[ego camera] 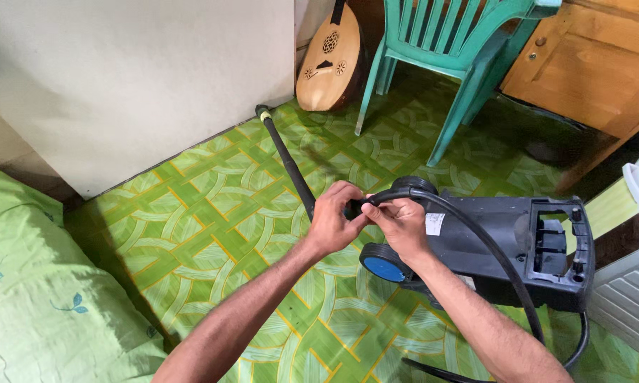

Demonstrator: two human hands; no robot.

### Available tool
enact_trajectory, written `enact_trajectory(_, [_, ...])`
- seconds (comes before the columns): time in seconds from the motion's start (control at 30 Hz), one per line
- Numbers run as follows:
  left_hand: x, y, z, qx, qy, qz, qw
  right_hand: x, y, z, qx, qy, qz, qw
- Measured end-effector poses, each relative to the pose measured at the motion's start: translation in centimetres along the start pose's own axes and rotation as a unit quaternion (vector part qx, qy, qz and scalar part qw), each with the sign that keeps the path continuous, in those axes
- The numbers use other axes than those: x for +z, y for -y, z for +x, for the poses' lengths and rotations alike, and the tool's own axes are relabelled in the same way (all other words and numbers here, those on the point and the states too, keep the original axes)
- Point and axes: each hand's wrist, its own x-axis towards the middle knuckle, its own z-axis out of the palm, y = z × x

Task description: The person connects a wand to a trigger gun, attaches a high-pressure hose to a portable cleaning machine, and organizes a power cord by hand.

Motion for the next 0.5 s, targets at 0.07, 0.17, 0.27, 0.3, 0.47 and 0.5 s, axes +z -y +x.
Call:
enact_trajectory(0.07, [0.8, -0.4, -0.7, -0.022, -0.036, -0.02, 0.999, 0.1, 0.2, -0.1, -0.015, -0.002, -0.01, 1.0])
enact_trajectory(0.17, [1.9, -0.7, -1.2, -0.046, -0.086, 0.011, 0.995, 0.0, 0.9, -0.1, -0.015, -0.027, -0.058, 0.998])
enact_trajectory(0.27, [2.0, 0.4, -1.3, -0.072, -0.094, 0.044, 0.992, 0.3, 1.3, 0.0, -0.023, -0.052, -0.07, 0.996])
enact_trajectory(0.3, [1.9, 0.9, -1.2, -0.08, -0.091, 0.051, 0.991, 0.4, 1.5, 0.2, -0.03, -0.058, -0.066, 0.996])
enact_trajectory(0.47, [1.1, 4.4, -1.4, -0.012, 0.004, 0.117, 0.993, 0.2, 2.1, 1.3, -0.032, -0.091, -0.037, 0.995])
enact_trajectory(0.5, [1.2, 5.1, -1.5, 0.003, 0.022, 0.135, 0.991, 0.1, 2.1, 1.7, -0.033, -0.098, -0.025, 0.994])
